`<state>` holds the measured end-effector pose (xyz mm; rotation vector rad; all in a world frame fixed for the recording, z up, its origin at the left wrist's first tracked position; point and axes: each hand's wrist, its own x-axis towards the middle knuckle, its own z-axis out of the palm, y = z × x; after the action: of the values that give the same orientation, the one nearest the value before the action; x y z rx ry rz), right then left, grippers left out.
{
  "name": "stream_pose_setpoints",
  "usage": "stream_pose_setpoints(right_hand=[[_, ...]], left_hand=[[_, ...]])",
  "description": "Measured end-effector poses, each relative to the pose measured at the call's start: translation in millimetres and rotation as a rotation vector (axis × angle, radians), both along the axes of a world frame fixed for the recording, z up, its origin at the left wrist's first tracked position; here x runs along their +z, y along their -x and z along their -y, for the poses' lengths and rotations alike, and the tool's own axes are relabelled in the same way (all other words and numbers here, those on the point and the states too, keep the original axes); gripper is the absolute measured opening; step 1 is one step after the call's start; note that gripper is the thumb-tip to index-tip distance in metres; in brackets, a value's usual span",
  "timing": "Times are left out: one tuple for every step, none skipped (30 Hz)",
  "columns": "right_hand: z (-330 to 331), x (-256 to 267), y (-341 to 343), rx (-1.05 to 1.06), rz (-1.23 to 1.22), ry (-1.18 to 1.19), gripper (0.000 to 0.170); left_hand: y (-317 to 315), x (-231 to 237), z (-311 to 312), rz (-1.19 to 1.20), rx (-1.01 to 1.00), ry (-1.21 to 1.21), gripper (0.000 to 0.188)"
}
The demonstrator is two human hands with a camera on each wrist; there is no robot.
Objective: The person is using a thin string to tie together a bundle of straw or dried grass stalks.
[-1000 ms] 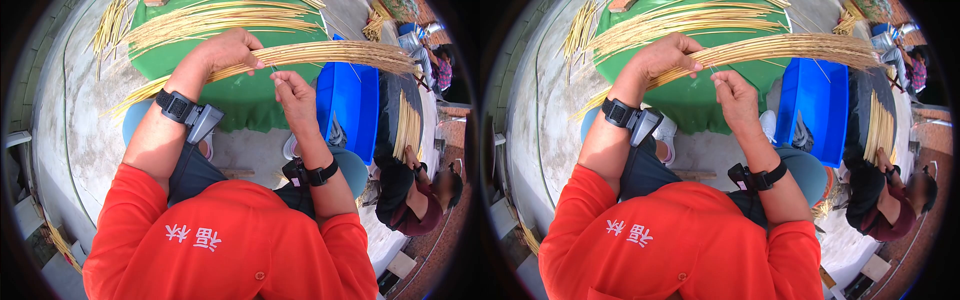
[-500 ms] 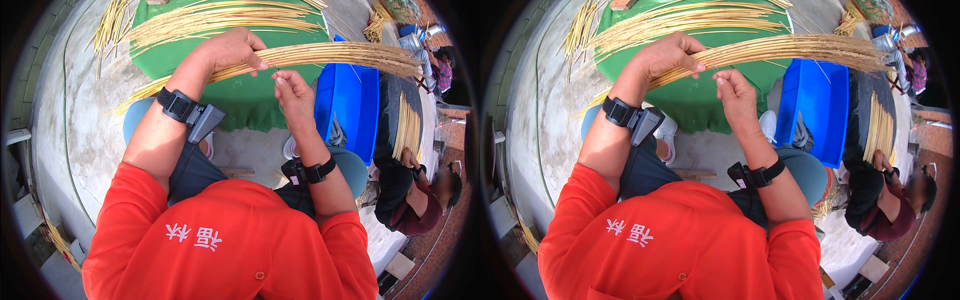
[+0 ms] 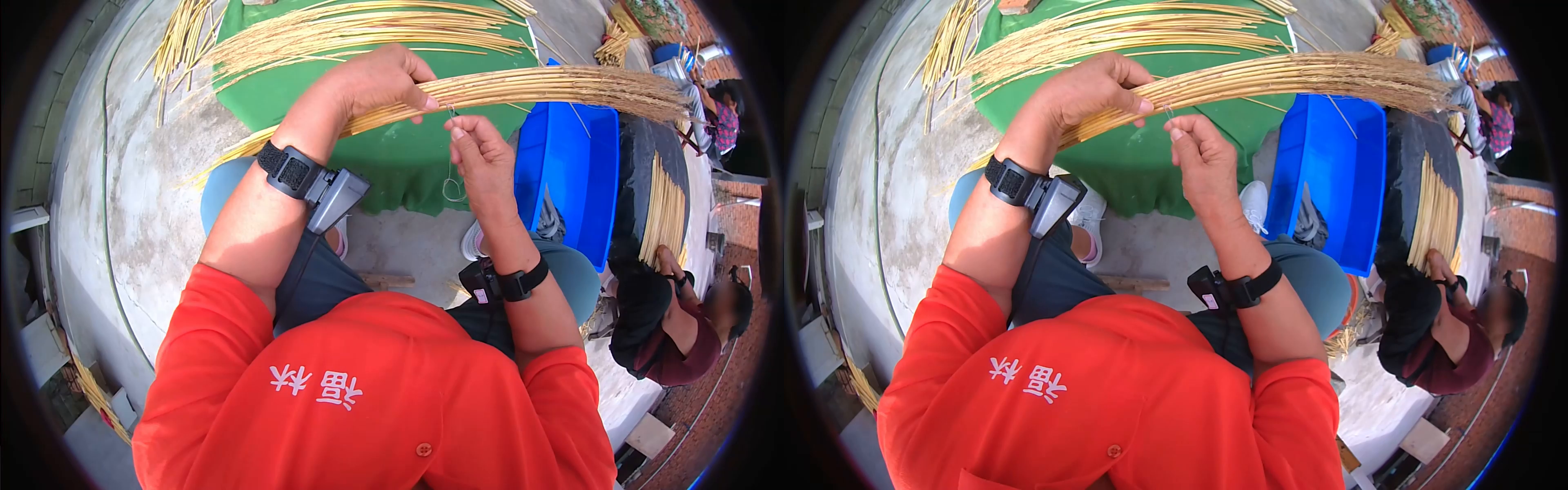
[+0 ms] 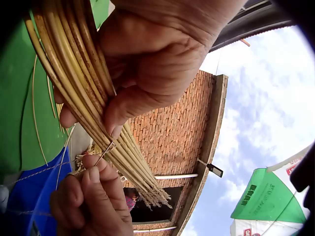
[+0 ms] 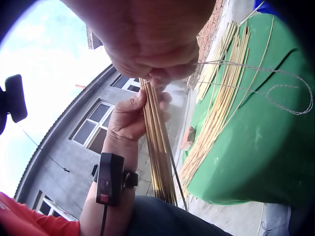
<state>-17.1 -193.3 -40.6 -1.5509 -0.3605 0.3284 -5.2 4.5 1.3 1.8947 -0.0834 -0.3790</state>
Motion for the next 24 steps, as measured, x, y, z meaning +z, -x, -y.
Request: stream_pose_setpoints(right_hand=[[0, -1, 0, -0.005, -0.015, -0.005, 0.008], [0, -3, -1, -0.006, -0.016, -0.005, 0.008], [0, -5, -2, -0.014, -0.014, -0.020, 0.008], [-1, -5, -3, -0.022, -0.012, -0.035, 0.008], [0, -4, -2, -0.021, -0.012, -0.034, 0.008], [1, -1, 0, -0.018, -0.005, -0.033, 0.008], [1, 2, 1, -0.012, 0.002, -0.032, 0.008], [1, 4, 3, -0.010, 0.002, -0.032, 0.008], [1, 7, 4, -0.012, 0.020, 0.005, 0.008], [1, 8, 5, -0.016, 0.038, 0.040, 0.008], [2, 7, 4, -0.017, 0.036, 0.039, 0.008], [3, 6, 3, -0.010, 0.044, 0.038, 0.008], [3, 5, 2, -0.002, 0.052, 0.039, 0.008], [3, 4, 2, -0.003, 0.051, 0.040, 0.008], [2, 3, 1, -0.009, 0.044, 0.024, 0.008], [2, 1, 1, -0.016, 0.037, 0.008, 0.008], [2, 0, 0, -0.016, 0.038, 0.008, 0.008], [3, -1, 0, -0.014, 0.041, 0.008, 0.008], [4, -1, -1, -0.011, 0.042, 0.009, 0.008], [4, 0, -1, -0.011, 0.042, 0.010, 0.008], [4, 1, 0, -0.012, 0.039, 0.012, 0.008], [4, 1, 0, -0.013, 0.036, 0.014, 0.008], [4, 1, 0, -0.014, 0.034, 0.014, 0.008], [4, 1, 0, -0.013, 0.035, 0.012, 0.008]], left_hand=[[1, 1, 1, -0.001, -0.001, 0.001, 0.024], [1, 2, 2, -0.011, 0.001, 0.017, 0.023], [2, 2, 3, -0.020, 0.004, 0.034, 0.023], [3, 4, 3, -0.021, 0.004, 0.034, 0.023], [3, 6, 4, -0.026, -0.003, 0.041, 0.023], [4, 7, 4, -0.030, -0.008, 0.048, 0.022], [3, 6, 3, -0.029, -0.005, 0.048, 0.022], [3, 5, 3, -0.008, 0.004, 0.034, 0.022], [2, 4, 2, 0.014, 0.012, 0.020, 0.022], [3, 5, 2, 0.014, 0.013, 0.019, 0.022], [4, 5, 2, 0.010, 0.016, 0.039, 0.022], [4, 5, 2, 0.006, 0.017, 0.060, 0.023], [4, 4, 3, 0.004, 0.016, 0.060, 0.023], [4, 4, 3, -0.004, 0.021, 0.066, 0.023], [4, 3, 4, -0.011, 0.027, 0.072, 0.024], [4, 2, 4, -0.011, 0.027, 0.073, 0.024], [4, 2, 4, -0.016, 0.012, 0.073, 0.024], [3, 1, 4, -0.022, -0.003, 0.074, 0.024], [4, 2, 5, -0.021, -0.004, 0.075, 0.024], [4, 3, 5, -0.017, 0.003, 0.065, 0.024], [4, 4, 6, -0.014, 0.009, 0.055, 0.024], [4, 3, 6, -0.015, 0.008, 0.055, 0.024], [3, 2, 6, -0.018, 0.007, 0.054, 0.024], [3, 1, 6, -0.019, 0.005, 0.054, 0.024]])
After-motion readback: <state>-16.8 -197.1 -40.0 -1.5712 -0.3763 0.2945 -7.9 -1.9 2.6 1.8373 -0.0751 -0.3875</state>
